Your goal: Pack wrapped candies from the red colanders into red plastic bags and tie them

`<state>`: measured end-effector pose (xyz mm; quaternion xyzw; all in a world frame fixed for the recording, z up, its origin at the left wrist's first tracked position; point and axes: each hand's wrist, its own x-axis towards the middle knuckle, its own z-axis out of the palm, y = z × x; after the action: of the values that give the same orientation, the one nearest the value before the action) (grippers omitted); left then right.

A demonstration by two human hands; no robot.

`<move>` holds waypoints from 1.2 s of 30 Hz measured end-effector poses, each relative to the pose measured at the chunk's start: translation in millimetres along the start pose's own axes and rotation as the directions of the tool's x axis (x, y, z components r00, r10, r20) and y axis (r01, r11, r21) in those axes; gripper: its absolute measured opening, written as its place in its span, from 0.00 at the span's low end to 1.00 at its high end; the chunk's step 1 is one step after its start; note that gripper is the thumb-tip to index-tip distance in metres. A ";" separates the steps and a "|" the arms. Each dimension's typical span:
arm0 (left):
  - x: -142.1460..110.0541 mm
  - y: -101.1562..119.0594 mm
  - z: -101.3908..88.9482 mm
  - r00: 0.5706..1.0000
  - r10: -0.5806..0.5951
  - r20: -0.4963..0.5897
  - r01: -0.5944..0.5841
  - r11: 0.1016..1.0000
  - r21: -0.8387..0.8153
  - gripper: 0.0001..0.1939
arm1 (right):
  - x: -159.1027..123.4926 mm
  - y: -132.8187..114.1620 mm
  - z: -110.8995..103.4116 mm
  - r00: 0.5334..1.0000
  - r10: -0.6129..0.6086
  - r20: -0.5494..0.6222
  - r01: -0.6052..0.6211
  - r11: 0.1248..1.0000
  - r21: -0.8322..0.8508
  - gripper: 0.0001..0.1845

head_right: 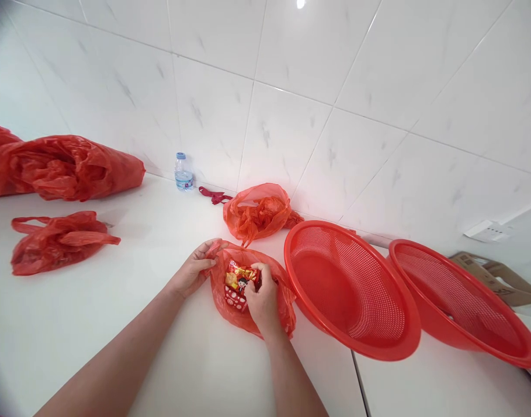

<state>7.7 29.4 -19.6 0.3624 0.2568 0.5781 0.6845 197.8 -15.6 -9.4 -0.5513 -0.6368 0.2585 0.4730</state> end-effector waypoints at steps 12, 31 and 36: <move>-0.4 -0.6 -0.2 1.000 0.001 0.003 -0.001 1.000 0.014 0.27 | 0.1 0.5 -3.6 0.999 -0.002 0.034 0.002 1.000 -0.006 0.07; -1.4 -13.0 7.3 0.999 -0.014 0.042 -0.009 0.858 0.513 0.26 | 3.2 12.1 -20.9 0.998 -0.037 0.045 0.038 0.999 -0.020 0.12; -2.5 -9.0 10.7 1.000 -0.015 0.010 0.008 0.848 0.529 0.26 | 7.0 12.5 -31.3 0.999 -0.020 0.035 0.032 0.932 -0.362 0.13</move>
<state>20.9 24.2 -20.4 0.5392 0.4036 0.4786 0.5633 231.7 -11.7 -4.7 -0.6165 -0.6879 0.1390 0.3569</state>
